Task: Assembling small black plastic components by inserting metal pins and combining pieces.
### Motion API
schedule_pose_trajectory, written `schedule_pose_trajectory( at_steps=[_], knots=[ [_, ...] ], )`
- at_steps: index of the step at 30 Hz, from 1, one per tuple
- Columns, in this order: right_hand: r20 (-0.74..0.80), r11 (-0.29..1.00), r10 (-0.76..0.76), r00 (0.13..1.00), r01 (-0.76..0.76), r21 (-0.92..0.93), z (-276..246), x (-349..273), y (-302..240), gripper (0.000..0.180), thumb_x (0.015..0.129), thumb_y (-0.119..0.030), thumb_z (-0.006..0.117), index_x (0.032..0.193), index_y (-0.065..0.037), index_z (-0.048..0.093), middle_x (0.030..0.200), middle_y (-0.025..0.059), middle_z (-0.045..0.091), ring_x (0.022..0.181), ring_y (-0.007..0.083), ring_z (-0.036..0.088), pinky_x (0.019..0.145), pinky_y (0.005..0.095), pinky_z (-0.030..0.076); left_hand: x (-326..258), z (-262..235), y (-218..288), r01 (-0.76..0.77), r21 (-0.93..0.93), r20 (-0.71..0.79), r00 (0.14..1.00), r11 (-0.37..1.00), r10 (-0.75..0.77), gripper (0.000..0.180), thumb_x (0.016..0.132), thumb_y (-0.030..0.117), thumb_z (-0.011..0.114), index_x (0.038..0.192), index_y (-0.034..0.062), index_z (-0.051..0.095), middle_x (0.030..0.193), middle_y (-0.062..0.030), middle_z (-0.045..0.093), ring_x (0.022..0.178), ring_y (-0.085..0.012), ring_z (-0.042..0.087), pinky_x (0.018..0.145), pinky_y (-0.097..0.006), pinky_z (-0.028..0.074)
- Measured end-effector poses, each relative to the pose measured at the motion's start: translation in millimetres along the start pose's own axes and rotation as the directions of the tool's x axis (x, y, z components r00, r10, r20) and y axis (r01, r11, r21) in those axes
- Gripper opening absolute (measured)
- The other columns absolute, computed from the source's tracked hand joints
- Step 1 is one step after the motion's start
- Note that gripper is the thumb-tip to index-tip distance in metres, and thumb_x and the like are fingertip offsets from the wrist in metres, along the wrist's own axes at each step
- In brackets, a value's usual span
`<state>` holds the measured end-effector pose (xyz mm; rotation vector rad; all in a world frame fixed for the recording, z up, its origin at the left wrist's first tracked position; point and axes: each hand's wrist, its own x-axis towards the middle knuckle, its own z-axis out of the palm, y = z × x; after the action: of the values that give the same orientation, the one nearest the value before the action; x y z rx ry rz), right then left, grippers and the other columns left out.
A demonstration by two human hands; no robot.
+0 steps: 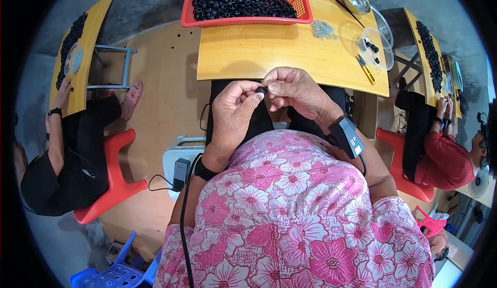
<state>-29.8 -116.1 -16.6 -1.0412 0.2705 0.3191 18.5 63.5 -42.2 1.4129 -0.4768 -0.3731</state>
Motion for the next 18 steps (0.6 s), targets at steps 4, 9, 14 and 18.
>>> schedule_pose_trajectory(
  at_steps=[4,9,14,18],
  knots=[
    [-0.019,0.999,-0.047,0.999,0.047,0.001,1.3,-1.4,-3.2,0.017,0.084,-0.013,0.068,0.093,0.0,0.062,0.077,0.0023,0.06,0.061,0.0078,0.056,0.063,0.0266,0.056,-0.9,2.4,6.4,0.111,-0.081,-0.005,0.994,0.99,-0.112,0.012,0.083,0.002,0.065,0.094,-0.0022,0.063,0.08,-0.0003,0.061,0.068,-0.0037,0.051,0.063,-0.019,0.044],
    [-0.065,0.995,-0.057,0.996,0.051,-0.087,-0.3,-0.5,-4.8,0.016,0.083,-0.014,0.069,0.091,-0.001,0.064,0.077,0.0033,0.062,0.062,0.0081,0.058,0.061,0.0259,0.056,-1.1,2.9,8.7,0.114,-0.059,-0.005,0.993,0.992,-0.115,0.012,0.084,0.003,0.065,0.094,-0.0026,0.063,0.077,0.0006,0.061,0.066,-0.0033,0.051,0.062,-0.018,0.044],
    [-0.09,0.975,-0.06,0.994,0.04,-0.217,-4.5,1.3,-7.3,0.013,0.082,-0.011,0.07,0.091,-0.002,0.068,0.076,0.0032,0.066,0.061,0.0083,0.06,0.059,0.0212,0.052,-1.5,0.8,5.0,0.135,-0.065,0.009,0.991,0.989,-0.135,0.011,0.085,0.004,0.065,0.094,-0.0021,0.063,0.075,0.0018,0.061,0.066,-0.0024,0.051,0.059,-0.018,0.043],
    [-0.071,0.961,-0.08,0.994,0.057,-0.272,-6.0,2.6,-8.7,0.012,0.081,-0.011,0.07,0.09,-0.003,0.069,0.075,0.0024,0.066,0.059,0.0082,0.06,0.058,0.0197,0.05,-0.8,0.5,4.8,0.153,-0.078,0.014,0.988,0.985,-0.153,0.01,0.085,0.004,0.065,0.093,-0.0018,0.064,0.076,0.0021,0.061,0.066,-0.0022,0.051,0.059,-0.017,0.042]
  ],
)
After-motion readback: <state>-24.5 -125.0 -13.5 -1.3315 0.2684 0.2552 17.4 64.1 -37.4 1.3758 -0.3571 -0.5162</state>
